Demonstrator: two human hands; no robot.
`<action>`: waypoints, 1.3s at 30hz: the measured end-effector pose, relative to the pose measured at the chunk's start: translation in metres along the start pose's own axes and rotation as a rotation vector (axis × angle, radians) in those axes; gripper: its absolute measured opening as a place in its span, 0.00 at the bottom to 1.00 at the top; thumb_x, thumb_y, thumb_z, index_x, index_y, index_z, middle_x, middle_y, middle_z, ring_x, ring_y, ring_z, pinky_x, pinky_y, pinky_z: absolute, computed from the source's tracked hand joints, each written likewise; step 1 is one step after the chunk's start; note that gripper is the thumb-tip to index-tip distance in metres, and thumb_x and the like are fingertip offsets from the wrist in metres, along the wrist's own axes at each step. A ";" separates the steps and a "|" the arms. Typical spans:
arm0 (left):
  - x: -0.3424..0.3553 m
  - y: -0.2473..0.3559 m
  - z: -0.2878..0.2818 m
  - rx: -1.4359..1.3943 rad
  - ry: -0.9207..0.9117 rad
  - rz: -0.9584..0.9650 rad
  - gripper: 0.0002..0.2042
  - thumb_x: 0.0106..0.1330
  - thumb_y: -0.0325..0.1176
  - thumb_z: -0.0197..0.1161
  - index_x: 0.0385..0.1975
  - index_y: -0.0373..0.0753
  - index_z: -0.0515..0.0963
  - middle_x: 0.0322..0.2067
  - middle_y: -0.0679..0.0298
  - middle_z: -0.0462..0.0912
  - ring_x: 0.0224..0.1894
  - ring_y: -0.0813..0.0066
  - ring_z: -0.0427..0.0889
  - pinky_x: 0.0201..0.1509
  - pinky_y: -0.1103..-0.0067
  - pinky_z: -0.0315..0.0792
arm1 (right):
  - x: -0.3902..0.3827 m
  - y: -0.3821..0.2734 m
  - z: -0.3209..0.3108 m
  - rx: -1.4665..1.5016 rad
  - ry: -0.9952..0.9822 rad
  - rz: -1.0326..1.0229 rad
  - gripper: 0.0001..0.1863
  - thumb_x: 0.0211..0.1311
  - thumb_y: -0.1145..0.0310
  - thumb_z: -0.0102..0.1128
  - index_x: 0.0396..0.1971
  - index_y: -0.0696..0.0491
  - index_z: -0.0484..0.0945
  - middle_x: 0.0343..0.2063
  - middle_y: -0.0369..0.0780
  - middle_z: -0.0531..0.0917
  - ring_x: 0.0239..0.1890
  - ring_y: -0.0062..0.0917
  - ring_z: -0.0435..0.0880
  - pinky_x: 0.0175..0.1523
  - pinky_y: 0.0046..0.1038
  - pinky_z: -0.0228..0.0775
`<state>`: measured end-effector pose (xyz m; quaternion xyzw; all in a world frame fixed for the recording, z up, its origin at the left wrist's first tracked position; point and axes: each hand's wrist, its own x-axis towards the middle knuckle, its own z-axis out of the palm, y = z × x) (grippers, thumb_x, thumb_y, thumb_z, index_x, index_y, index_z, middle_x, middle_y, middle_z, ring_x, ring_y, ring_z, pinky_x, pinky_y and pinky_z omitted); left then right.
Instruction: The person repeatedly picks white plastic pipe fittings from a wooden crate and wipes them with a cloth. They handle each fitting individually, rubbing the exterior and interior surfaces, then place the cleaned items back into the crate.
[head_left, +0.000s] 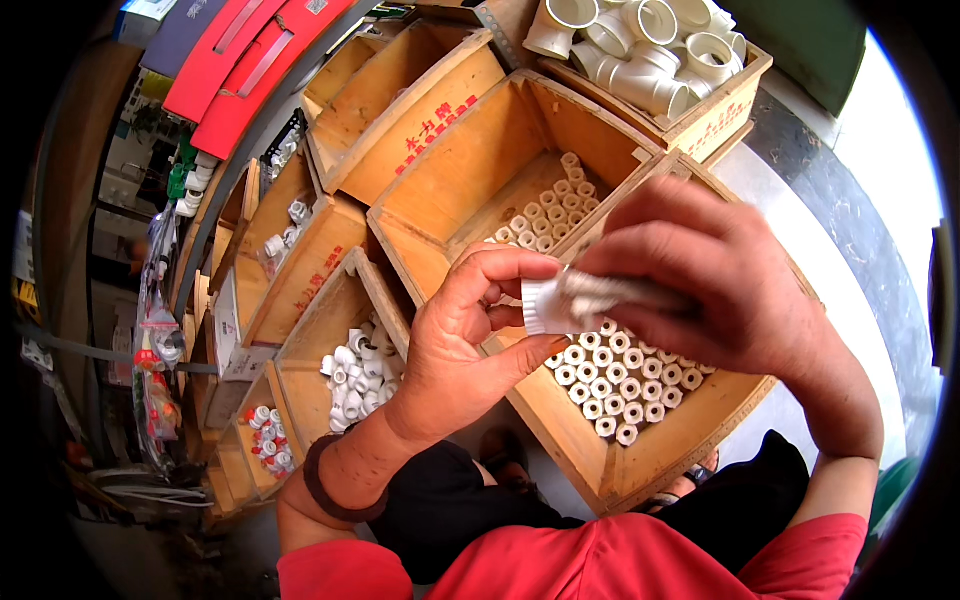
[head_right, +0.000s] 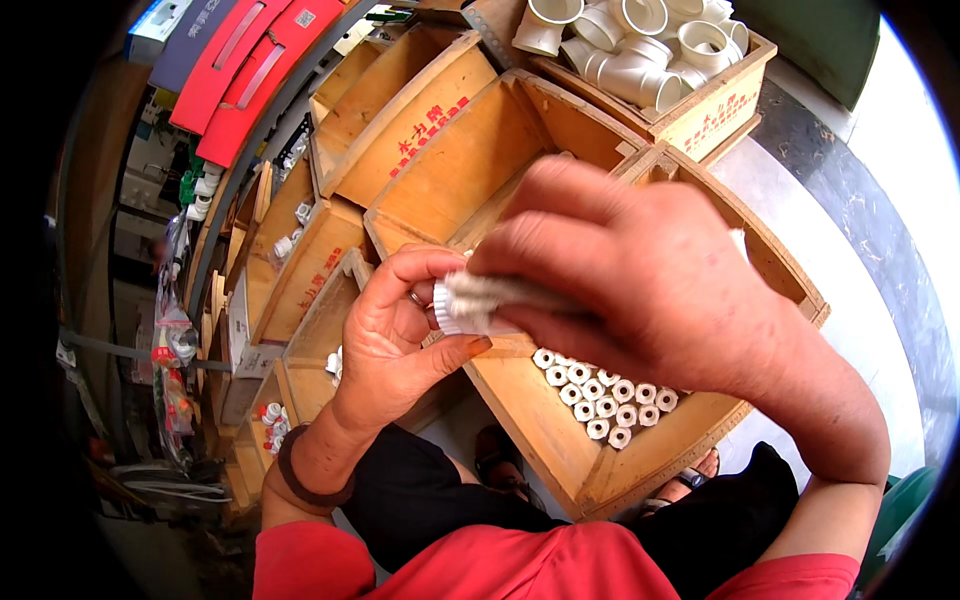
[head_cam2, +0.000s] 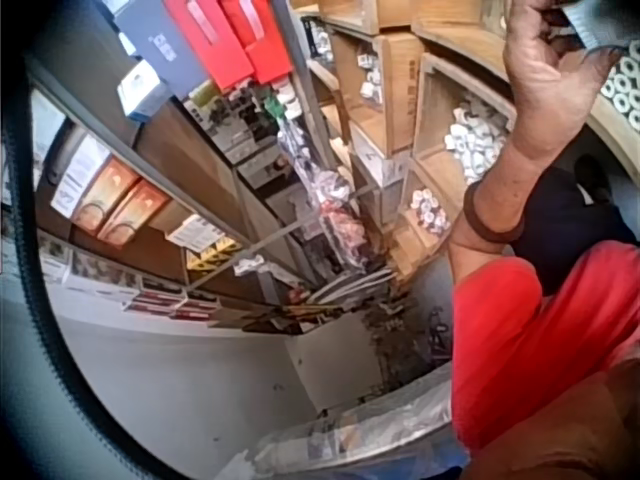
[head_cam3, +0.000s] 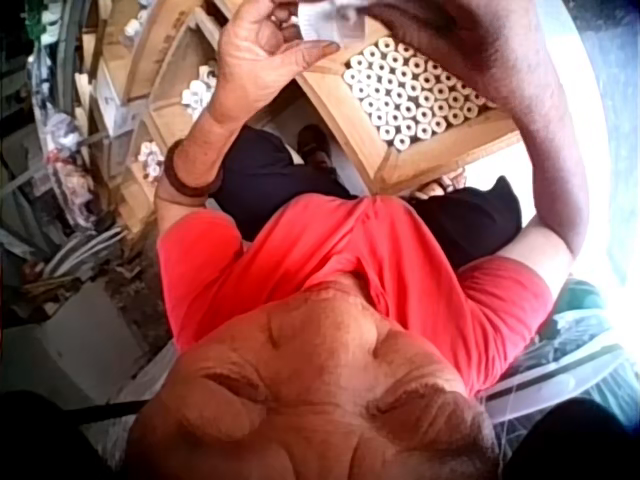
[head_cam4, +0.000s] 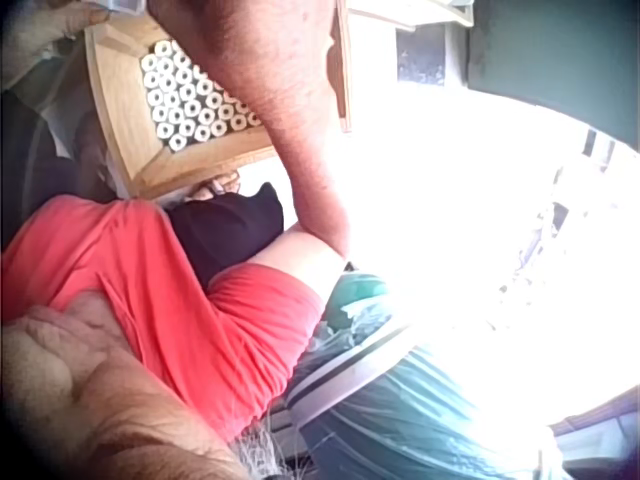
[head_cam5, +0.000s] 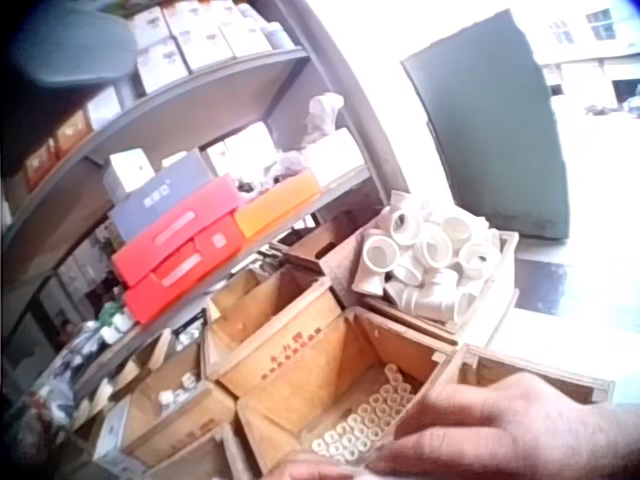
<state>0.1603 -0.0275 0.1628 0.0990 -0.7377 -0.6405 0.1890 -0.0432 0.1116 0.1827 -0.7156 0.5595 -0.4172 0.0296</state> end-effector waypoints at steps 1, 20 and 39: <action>0.001 0.001 0.000 0.021 0.005 0.022 0.26 0.54 0.15 0.68 0.53 0.34 0.68 0.50 0.61 0.71 0.54 0.74 0.73 0.58 0.76 0.71 | -0.001 -0.003 0.000 0.005 -0.054 0.025 0.18 0.47 0.72 0.71 0.41 0.54 0.80 0.36 0.43 0.79 0.36 0.35 0.83 0.37 0.30 0.76; 0.002 0.015 -0.001 0.227 -0.108 0.246 0.23 0.52 0.12 0.66 0.48 0.38 0.73 0.51 0.59 0.68 0.55 0.71 0.73 0.55 0.78 0.77 | -0.007 0.003 0.000 0.099 0.020 0.091 0.17 0.47 0.74 0.68 0.40 0.58 0.79 0.35 0.43 0.79 0.38 0.36 0.81 0.42 0.32 0.74; 0.006 0.002 -0.001 -0.456 0.041 -0.198 0.27 0.61 0.33 0.68 0.58 0.37 0.63 0.50 0.53 0.76 0.48 0.60 0.80 0.50 0.67 0.78 | -0.012 0.010 0.007 0.536 -0.040 0.403 0.11 0.60 0.71 0.61 0.39 0.61 0.78 0.24 0.40 0.80 0.28 0.21 0.81 0.33 0.25 0.73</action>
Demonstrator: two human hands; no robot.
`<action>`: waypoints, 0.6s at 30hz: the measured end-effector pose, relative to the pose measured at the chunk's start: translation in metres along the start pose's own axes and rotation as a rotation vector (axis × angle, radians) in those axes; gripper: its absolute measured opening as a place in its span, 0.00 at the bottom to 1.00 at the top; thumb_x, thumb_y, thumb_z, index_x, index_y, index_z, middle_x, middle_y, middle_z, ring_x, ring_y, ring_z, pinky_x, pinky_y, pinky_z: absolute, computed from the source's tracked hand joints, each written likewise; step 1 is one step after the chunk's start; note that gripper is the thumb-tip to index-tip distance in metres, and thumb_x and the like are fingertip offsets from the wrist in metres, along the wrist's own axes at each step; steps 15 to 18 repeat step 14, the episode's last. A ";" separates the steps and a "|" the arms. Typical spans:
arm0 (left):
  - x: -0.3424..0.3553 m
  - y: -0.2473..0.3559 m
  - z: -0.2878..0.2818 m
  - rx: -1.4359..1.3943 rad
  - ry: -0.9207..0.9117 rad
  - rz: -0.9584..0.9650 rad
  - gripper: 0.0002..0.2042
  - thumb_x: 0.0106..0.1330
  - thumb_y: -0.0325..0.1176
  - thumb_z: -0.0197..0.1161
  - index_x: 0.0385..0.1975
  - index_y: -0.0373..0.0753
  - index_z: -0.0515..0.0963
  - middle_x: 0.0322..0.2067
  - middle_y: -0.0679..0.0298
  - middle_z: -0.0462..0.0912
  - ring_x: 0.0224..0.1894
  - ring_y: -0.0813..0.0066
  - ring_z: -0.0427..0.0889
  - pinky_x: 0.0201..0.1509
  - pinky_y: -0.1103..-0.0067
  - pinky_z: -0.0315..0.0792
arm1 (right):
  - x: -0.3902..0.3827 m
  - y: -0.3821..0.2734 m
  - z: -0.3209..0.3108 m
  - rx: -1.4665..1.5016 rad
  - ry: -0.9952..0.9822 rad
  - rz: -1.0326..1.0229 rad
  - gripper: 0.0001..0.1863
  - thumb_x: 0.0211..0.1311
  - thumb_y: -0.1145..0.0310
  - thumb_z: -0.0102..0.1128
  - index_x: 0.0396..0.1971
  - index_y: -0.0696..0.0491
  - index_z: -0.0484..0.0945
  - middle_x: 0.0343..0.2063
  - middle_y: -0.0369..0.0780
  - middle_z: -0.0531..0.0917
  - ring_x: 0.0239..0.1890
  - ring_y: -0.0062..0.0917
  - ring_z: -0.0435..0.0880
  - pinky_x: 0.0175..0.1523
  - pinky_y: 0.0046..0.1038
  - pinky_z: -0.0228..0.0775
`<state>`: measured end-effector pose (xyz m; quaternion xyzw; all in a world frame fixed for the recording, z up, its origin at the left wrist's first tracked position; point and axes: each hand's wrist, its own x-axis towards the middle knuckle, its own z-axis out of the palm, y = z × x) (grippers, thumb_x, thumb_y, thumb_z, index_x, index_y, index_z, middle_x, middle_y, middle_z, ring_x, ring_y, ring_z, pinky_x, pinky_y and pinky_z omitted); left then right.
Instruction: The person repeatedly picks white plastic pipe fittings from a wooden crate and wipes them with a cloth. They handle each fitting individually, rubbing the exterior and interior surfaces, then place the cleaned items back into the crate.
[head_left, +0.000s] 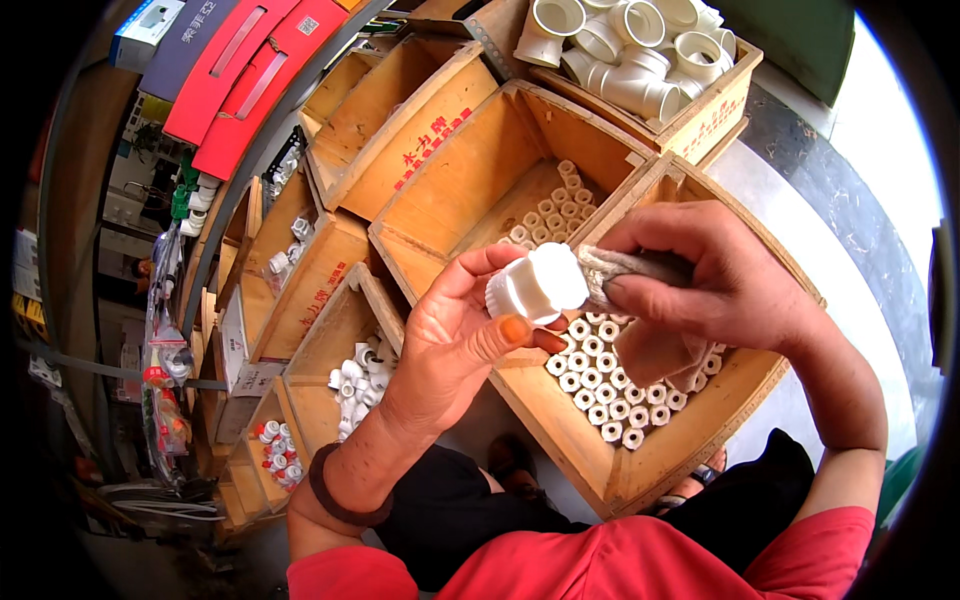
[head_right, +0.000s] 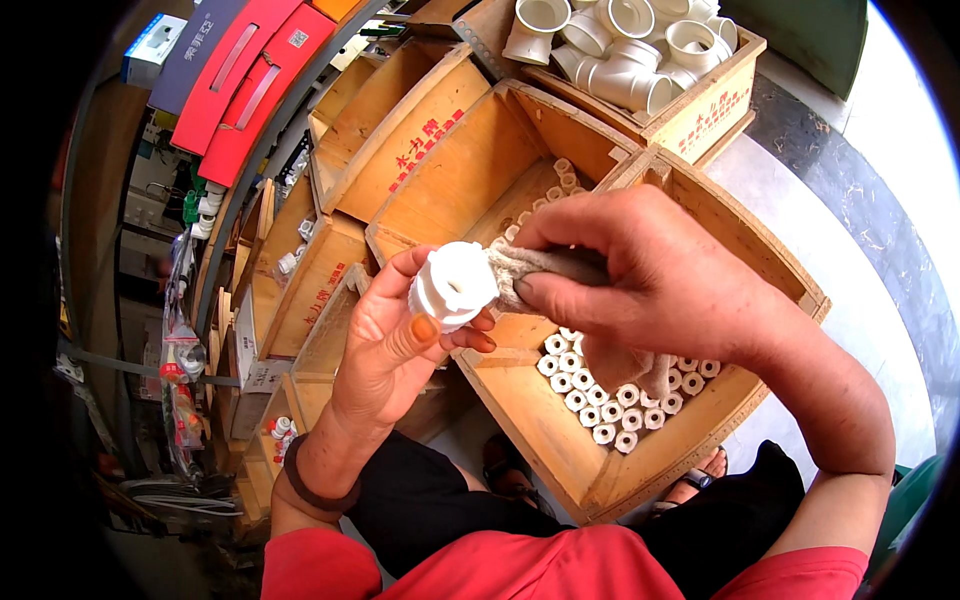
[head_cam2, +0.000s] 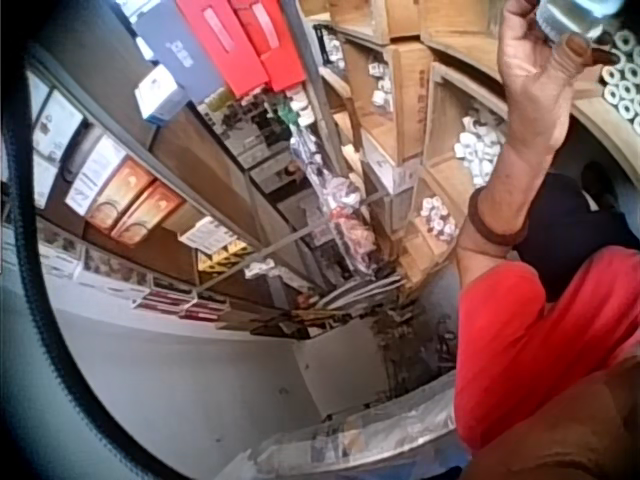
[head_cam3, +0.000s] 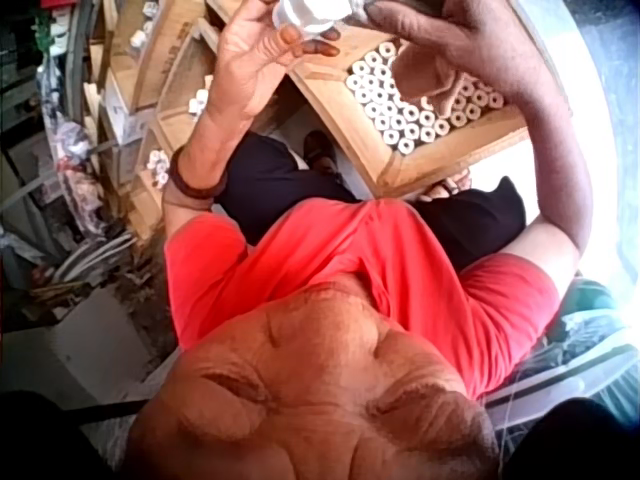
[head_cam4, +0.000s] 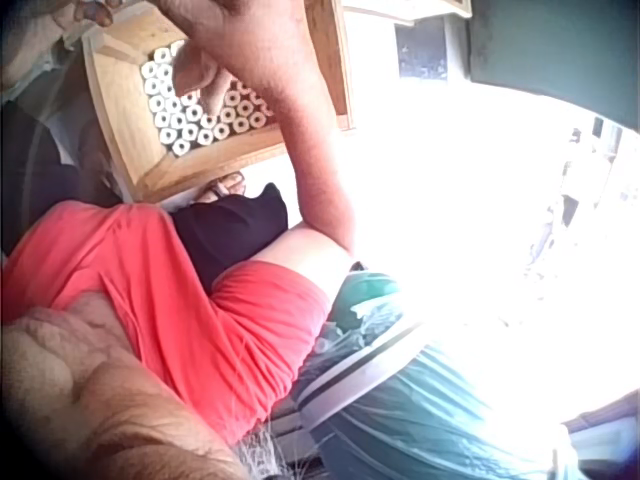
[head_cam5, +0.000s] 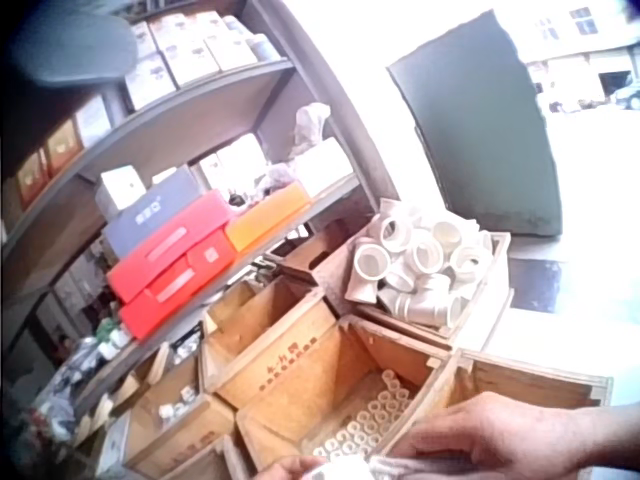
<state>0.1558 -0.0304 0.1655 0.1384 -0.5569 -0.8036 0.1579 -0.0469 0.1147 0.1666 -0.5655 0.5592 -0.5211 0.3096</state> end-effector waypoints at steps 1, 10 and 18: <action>0.000 0.000 -0.002 -0.033 -0.002 -0.016 0.27 0.63 0.34 0.66 0.59 0.37 0.63 0.49 0.52 0.76 0.46 0.60 0.81 0.48 0.67 0.78 | -0.001 -0.002 -0.003 0.057 0.011 0.072 0.12 0.59 0.69 0.63 0.40 0.60 0.78 0.28 0.40 0.81 0.31 0.21 0.81 0.37 0.25 0.74; 0.004 -0.004 -0.007 -0.129 -0.006 -0.260 0.24 0.70 0.46 0.55 0.59 0.36 0.65 0.44 0.53 0.79 0.41 0.64 0.82 0.45 0.65 0.79 | 0.007 -0.006 0.001 -0.438 0.087 -0.483 0.17 0.49 0.70 0.70 0.41 0.55 0.79 0.35 0.41 0.80 0.35 0.31 0.83 0.38 0.28 0.76; 0.001 -0.003 -0.008 -0.291 -0.056 -0.328 0.21 0.71 0.43 0.54 0.57 0.35 0.66 0.42 0.58 0.80 0.40 0.66 0.83 0.47 0.68 0.77 | 0.005 0.001 0.001 -0.633 0.036 -0.484 0.19 0.47 0.66 0.72 0.42 0.49 0.80 0.39 0.40 0.78 0.36 0.34 0.84 0.36 0.29 0.77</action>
